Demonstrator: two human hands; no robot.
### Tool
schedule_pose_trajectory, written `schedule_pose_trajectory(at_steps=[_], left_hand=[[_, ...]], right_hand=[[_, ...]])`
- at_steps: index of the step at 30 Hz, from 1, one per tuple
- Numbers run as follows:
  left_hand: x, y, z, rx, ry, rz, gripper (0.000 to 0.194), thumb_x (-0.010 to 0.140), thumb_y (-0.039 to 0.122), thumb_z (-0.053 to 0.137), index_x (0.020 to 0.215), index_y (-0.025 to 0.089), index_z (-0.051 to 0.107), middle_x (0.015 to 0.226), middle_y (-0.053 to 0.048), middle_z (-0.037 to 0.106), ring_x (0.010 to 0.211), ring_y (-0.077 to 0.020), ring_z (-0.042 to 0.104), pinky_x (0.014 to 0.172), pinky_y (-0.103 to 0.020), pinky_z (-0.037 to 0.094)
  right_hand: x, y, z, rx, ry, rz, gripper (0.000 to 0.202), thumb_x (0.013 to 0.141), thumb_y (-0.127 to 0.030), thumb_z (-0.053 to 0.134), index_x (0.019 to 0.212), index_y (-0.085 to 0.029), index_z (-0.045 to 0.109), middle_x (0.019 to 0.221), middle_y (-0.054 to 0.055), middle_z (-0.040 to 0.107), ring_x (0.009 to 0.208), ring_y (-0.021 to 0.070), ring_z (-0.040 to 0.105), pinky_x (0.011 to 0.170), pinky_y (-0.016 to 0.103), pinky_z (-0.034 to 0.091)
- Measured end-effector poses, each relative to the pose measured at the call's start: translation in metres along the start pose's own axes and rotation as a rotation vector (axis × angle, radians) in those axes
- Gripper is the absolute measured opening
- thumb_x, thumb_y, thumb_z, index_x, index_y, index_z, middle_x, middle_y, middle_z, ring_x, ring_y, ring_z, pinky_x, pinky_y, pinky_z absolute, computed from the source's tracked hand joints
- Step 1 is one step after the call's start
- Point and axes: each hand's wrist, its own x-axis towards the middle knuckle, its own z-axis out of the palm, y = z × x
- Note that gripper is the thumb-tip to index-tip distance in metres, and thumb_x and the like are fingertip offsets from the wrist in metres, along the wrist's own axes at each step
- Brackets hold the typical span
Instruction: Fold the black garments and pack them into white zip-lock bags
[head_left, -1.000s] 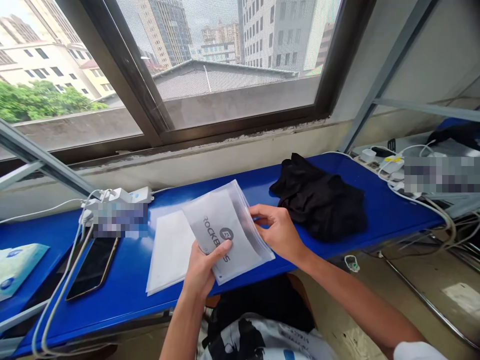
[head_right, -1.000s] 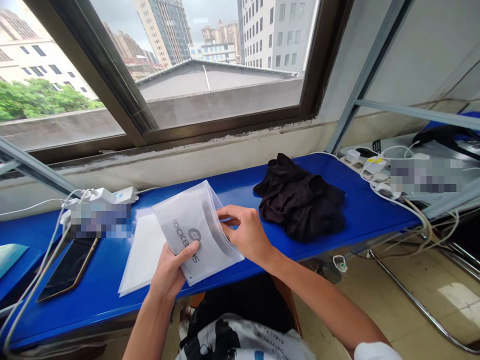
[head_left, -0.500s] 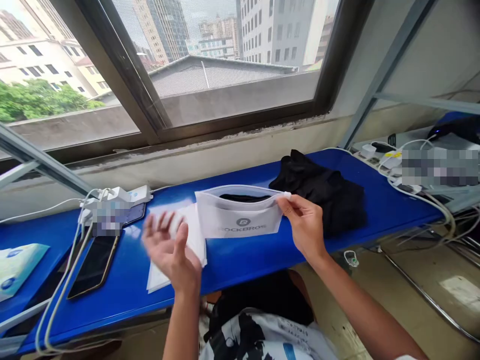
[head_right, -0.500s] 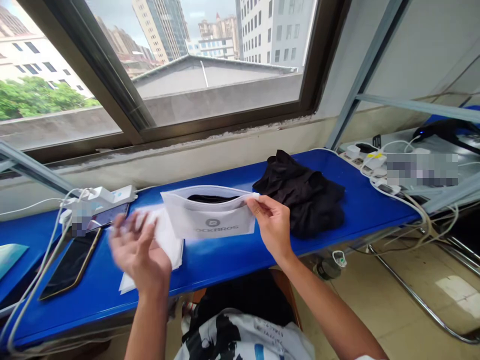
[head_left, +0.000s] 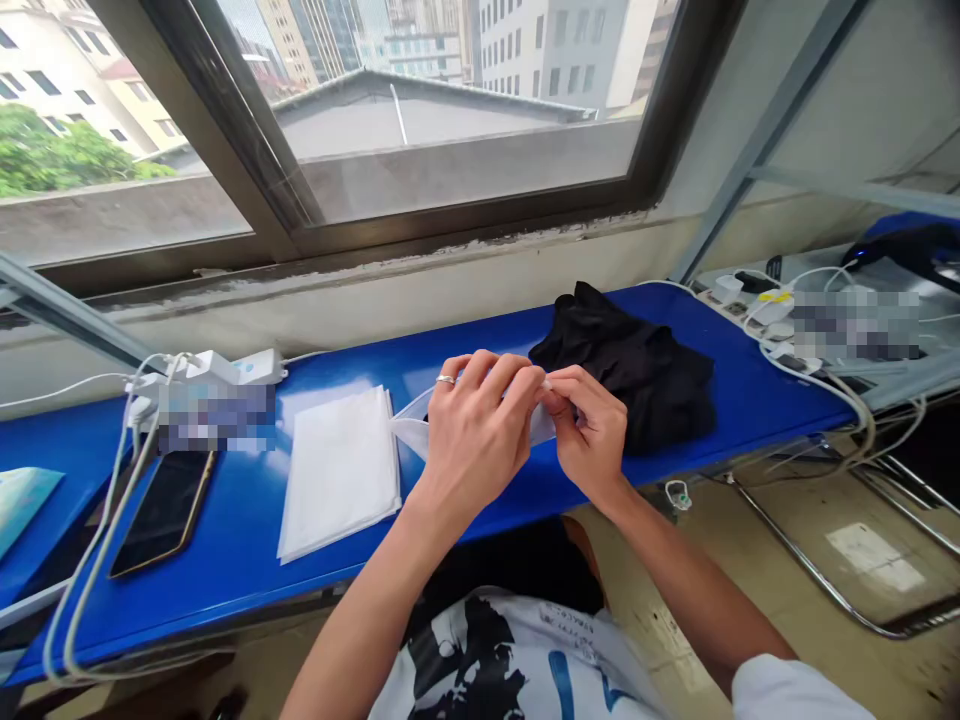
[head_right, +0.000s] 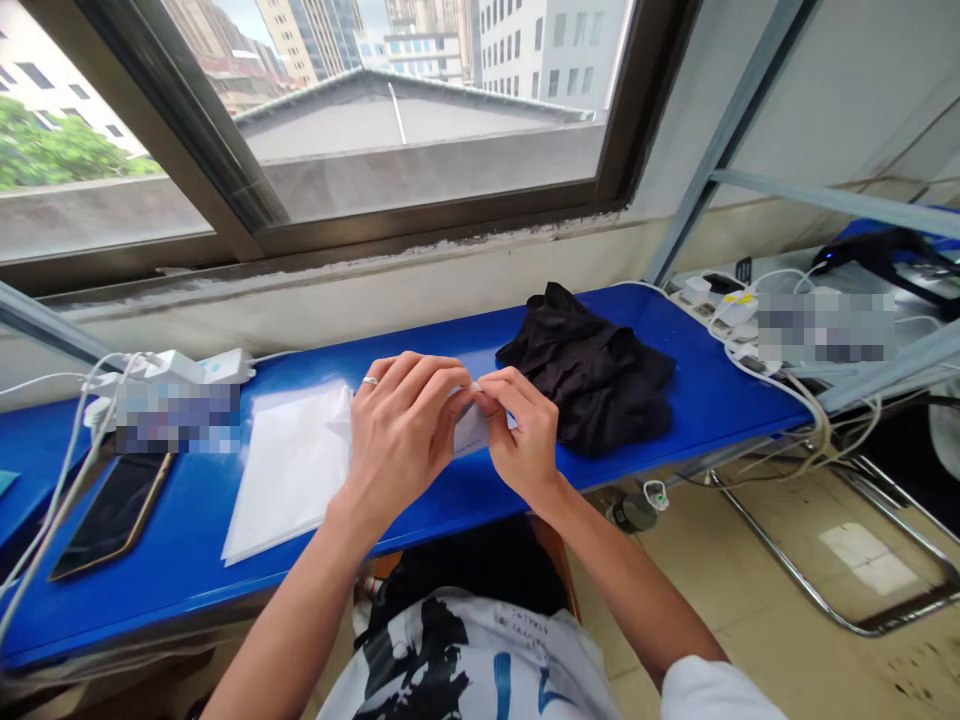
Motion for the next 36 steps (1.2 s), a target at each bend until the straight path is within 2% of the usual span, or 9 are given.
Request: schedule_pose_trajectory(at_steps=[4,9,13,17,20,26,30,33,36], left_hand=[[-0.017,-0.012,-0.016,-0.108,0.007,-0.138,0.014,0.096,0.022,0.063,0.102,0.028,0.074,0.111,-0.006,0.076,0.102,-0.0289,0.065,0.101,-0.045,0.038],[-0.042,-0.048,-0.045,0.075,0.000,-0.202,0.016,0.097,0.022,0.060,0.100,0.028,0.074,0.114,-0.007,0.076,0.103,-0.0288,0.064,0.104,-0.045,0.037],[-0.061,-0.062,-0.056,-0.085,0.151,-0.433,0.011,0.096,0.035,0.068,0.094,0.025,0.071,0.101,-0.007,0.075,0.096,-0.0253,0.067,0.100,-0.041,0.044],[-0.085,-0.063,-0.052,-0.715,0.293,-0.838,0.044,0.090,0.052,0.074,0.121,0.022,0.064,0.110,-0.009,0.075,0.099,-0.0235,0.071,0.089,-0.035,0.055],[-0.099,-0.068,-0.054,-0.998,0.341,-1.011,0.066,0.075,0.045,0.090,0.129,0.020,0.061,0.109,-0.011,0.077,0.099,-0.0251,0.073,0.088,-0.036,0.059],[-0.101,-0.094,-0.082,-1.089,0.429,-1.099,0.052,0.065,0.025,0.096,0.108,0.013,0.069,0.103,-0.011,0.079,0.091,-0.0223,0.076,0.081,-0.031,0.064],[-0.090,-0.108,-0.094,-1.104,0.598,-1.092,0.046,0.066,0.021,0.094,0.105,0.015,0.070,0.103,-0.010,0.079,0.086,-0.0193,0.076,0.074,-0.026,0.064],[-0.078,-0.113,-0.089,-1.192,0.615,-1.162,0.036,0.075,0.024,0.087,0.106,0.016,0.073,0.106,-0.009,0.079,0.087,-0.0203,0.076,0.069,-0.024,0.064],[-0.067,-0.116,-0.083,-1.197,0.678,-1.254,0.029,0.075,0.014,0.083,0.103,0.015,0.075,0.101,-0.007,0.079,0.083,-0.0192,0.076,0.070,-0.023,0.064]], right_hand=[[0.007,-0.002,-0.007,-0.113,0.146,0.028,0.029,0.104,-0.034,0.054,0.084,-0.022,0.072,0.079,0.004,0.069,0.073,0.0179,0.063,0.069,0.031,0.050],[0.023,0.016,-0.025,-0.314,0.409,0.003,0.039,0.103,-0.044,0.054,0.075,-0.019,0.066,0.066,0.002,0.060,0.062,0.0161,0.056,0.063,0.030,0.044],[0.028,0.022,-0.011,-0.257,0.338,0.103,0.038,0.103,-0.046,0.055,0.081,-0.018,0.067,0.069,0.002,0.063,0.063,0.0158,0.057,0.063,0.028,0.044],[0.023,0.011,0.025,-0.038,0.306,0.330,0.037,0.102,-0.048,0.054,0.087,-0.017,0.067,0.077,0.004,0.068,0.070,0.0165,0.062,0.065,0.026,0.046],[0.016,-0.003,0.052,0.103,0.233,0.504,0.043,0.100,-0.057,0.054,0.093,-0.017,0.067,0.065,0.000,0.060,0.055,0.0137,0.052,0.052,0.025,0.039],[0.025,-0.015,0.081,0.321,0.090,0.618,0.048,0.094,-0.068,0.058,0.098,-0.020,0.064,0.053,-0.007,0.043,0.042,0.0110,0.040,0.040,0.024,0.030],[0.028,-0.014,0.093,0.522,-0.014,0.658,0.048,0.088,-0.069,0.065,0.097,-0.023,0.057,0.058,-0.007,0.052,0.044,0.0119,0.050,0.041,0.023,0.041],[0.013,-0.021,0.112,0.706,-0.045,0.811,0.055,0.080,-0.073,0.070,0.096,-0.024,0.049,0.064,-0.005,0.062,0.048,0.0158,0.061,0.044,0.027,0.051],[-0.009,-0.036,0.131,0.862,-0.075,0.952,0.062,0.072,-0.074,0.076,0.092,-0.025,0.043,0.064,-0.004,0.065,0.044,0.0165,0.062,0.037,0.025,0.046]])
